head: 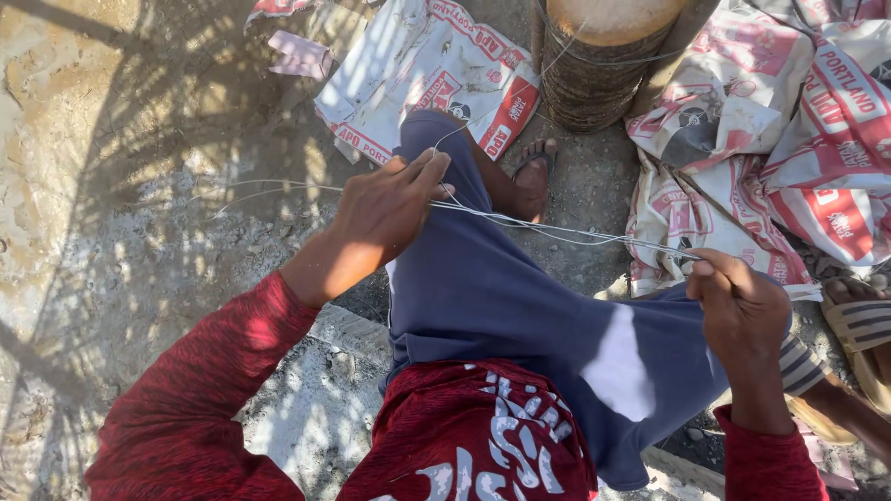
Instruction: Measure and tie construction wire while working on a concrete structure.
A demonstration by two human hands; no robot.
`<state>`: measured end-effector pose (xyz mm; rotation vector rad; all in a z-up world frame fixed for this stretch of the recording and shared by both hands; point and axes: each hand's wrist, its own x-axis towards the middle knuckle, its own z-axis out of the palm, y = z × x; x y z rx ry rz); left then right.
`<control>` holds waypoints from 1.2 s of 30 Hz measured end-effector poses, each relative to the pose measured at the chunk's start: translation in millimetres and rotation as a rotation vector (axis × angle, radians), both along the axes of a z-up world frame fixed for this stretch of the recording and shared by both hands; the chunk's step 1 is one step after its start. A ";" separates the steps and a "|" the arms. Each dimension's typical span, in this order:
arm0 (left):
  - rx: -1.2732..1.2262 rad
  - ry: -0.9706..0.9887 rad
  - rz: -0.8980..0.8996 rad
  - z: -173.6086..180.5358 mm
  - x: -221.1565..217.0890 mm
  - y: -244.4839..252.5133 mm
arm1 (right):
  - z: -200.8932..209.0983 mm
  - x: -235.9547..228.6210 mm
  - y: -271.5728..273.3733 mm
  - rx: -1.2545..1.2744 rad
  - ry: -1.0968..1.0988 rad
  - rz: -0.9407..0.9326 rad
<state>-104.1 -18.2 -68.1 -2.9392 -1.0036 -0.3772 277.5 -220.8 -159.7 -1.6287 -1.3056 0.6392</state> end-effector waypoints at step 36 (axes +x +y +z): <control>-0.583 0.496 0.059 93.6 37.0 51.4 | 47.9 8.4 -10.2 -0.517 -0.288 -0.019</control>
